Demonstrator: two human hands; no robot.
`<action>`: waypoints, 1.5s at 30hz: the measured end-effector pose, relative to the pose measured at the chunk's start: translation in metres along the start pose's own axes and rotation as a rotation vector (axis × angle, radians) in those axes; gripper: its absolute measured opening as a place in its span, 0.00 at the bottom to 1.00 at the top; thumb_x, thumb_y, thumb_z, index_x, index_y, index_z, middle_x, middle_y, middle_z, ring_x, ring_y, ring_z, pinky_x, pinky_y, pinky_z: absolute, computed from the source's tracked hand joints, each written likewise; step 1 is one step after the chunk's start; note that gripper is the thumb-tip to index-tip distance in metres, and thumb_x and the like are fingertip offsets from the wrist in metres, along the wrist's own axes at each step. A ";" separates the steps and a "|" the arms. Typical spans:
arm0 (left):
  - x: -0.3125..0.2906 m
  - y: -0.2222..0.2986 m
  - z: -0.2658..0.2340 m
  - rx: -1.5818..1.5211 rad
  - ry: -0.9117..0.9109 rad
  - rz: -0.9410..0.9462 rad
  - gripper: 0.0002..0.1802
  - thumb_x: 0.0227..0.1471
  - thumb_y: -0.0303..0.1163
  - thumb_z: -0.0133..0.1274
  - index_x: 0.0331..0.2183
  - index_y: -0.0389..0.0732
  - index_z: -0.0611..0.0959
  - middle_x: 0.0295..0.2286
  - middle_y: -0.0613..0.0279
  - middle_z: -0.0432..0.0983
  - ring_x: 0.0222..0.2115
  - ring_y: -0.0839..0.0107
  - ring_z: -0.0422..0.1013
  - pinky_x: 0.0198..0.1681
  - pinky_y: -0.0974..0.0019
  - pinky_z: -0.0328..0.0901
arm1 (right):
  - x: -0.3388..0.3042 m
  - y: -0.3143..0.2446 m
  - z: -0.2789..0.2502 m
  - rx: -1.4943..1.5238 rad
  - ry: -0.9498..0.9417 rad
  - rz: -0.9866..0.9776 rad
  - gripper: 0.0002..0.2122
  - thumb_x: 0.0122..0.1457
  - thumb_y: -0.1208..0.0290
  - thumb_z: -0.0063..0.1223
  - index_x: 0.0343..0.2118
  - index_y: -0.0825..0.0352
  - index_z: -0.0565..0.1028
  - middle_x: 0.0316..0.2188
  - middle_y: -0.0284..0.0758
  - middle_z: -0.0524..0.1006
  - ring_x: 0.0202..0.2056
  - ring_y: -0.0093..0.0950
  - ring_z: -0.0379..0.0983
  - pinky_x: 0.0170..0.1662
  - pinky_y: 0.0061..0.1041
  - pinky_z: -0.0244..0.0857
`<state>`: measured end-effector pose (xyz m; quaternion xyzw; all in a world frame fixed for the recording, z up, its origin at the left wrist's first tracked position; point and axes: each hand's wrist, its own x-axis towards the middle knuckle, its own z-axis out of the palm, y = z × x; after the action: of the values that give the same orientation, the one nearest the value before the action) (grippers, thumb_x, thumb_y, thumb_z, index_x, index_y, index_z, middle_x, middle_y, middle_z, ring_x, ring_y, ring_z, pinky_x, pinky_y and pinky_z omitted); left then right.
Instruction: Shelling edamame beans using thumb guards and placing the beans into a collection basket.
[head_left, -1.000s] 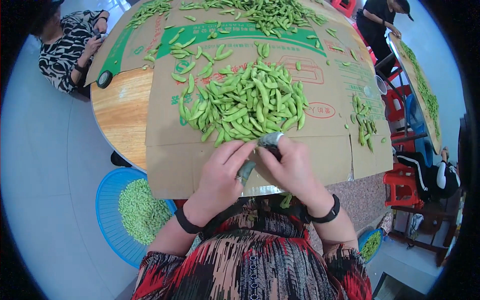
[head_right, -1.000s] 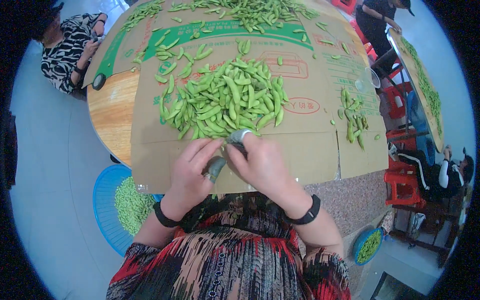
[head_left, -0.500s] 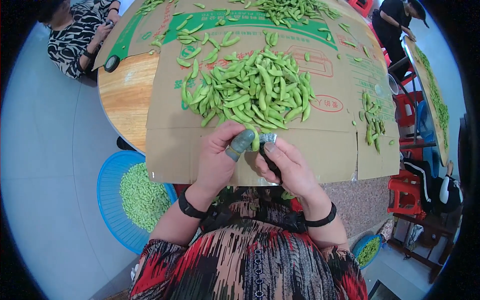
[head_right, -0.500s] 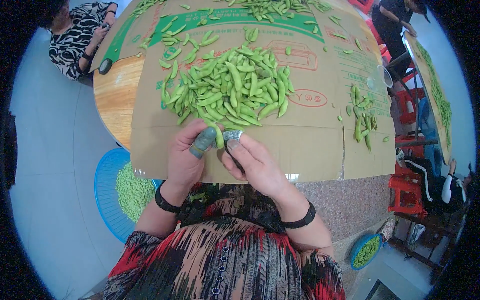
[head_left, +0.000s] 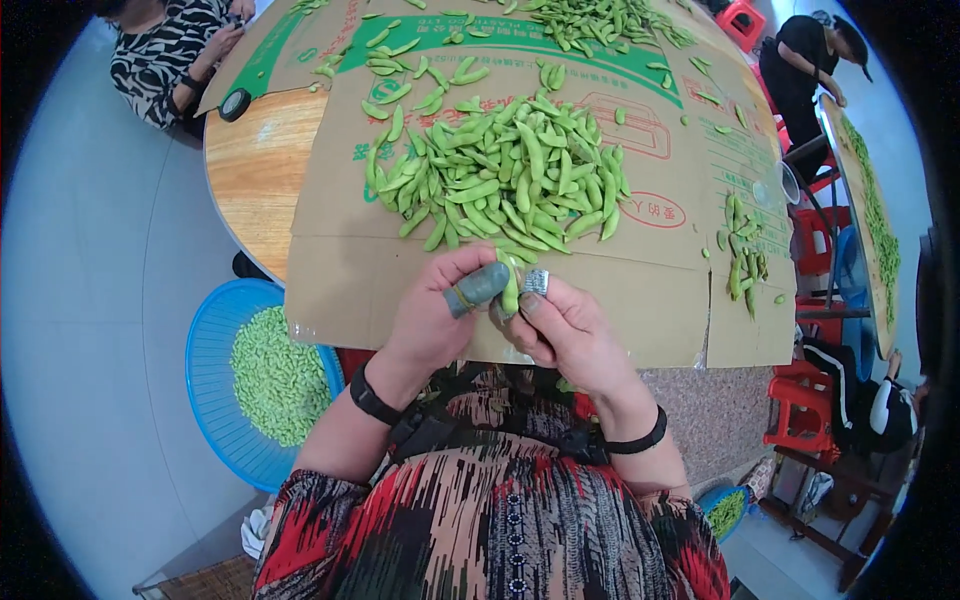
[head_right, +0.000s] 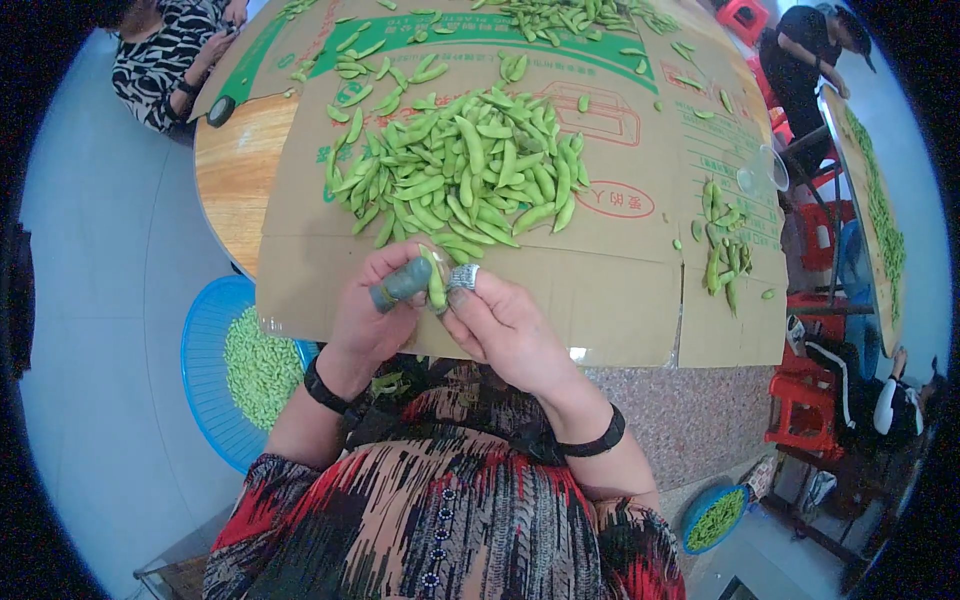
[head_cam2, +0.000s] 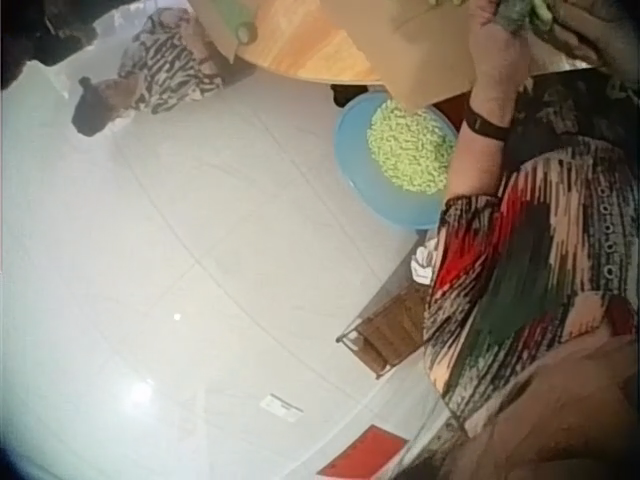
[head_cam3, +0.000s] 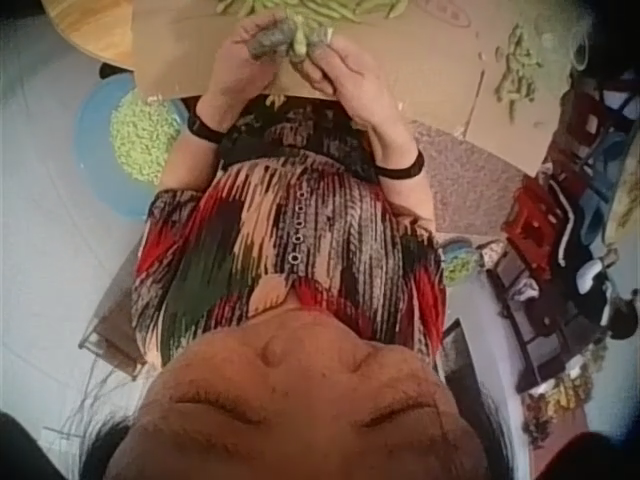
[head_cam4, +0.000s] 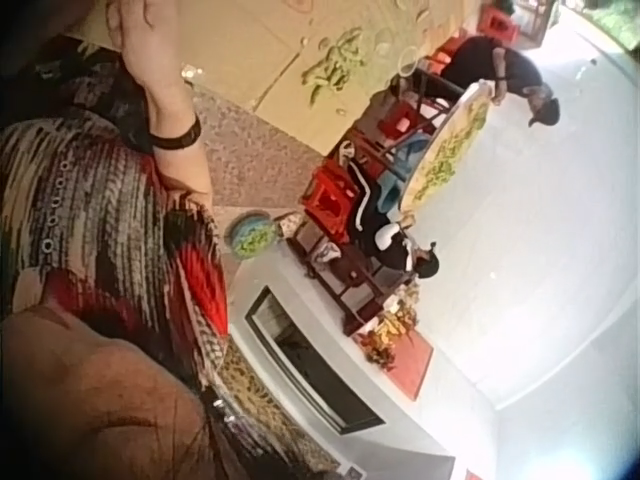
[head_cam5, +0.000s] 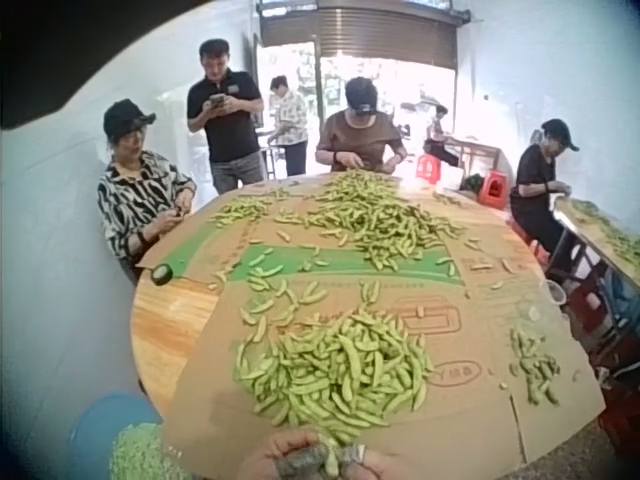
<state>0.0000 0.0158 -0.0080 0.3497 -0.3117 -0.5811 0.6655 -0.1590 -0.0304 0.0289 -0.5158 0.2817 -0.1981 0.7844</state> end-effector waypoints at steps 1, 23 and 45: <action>-0.002 0.001 -0.001 -0.118 0.008 -0.105 0.06 0.50 0.28 0.52 0.33 0.37 0.77 0.26 0.72 0.70 0.28 0.83 0.65 0.31 0.79 0.60 | -0.001 -0.003 0.002 0.146 -0.020 0.076 0.10 0.64 0.70 0.34 0.33 0.67 0.69 0.14 0.22 0.60 0.16 0.12 0.53 0.17 0.14 0.47; -0.002 0.016 0.007 -0.119 -0.017 -0.296 0.12 0.53 0.22 0.43 0.39 0.34 0.77 0.27 0.66 0.72 0.25 0.81 0.63 0.31 0.77 0.61 | 0.000 0.014 0.004 -0.559 0.394 -0.200 0.06 0.55 0.73 0.47 0.26 0.71 0.70 0.12 0.32 0.65 0.16 0.16 0.59 0.19 0.20 0.55; -0.031 0.039 0.005 0.636 -0.296 -0.298 0.07 0.48 0.22 0.51 0.33 0.35 0.79 0.29 0.65 0.73 0.31 0.78 0.67 0.34 0.73 0.63 | 0.021 0.009 -0.001 -1.601 0.496 -0.412 0.12 0.52 0.63 0.53 0.24 0.68 0.69 0.16 0.45 0.73 0.19 0.42 0.71 0.21 0.36 0.65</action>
<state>0.0140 0.0487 0.0269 0.4926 -0.5148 -0.5900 0.3798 -0.1437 -0.0398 0.0153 -0.8961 0.4004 -0.1853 0.0491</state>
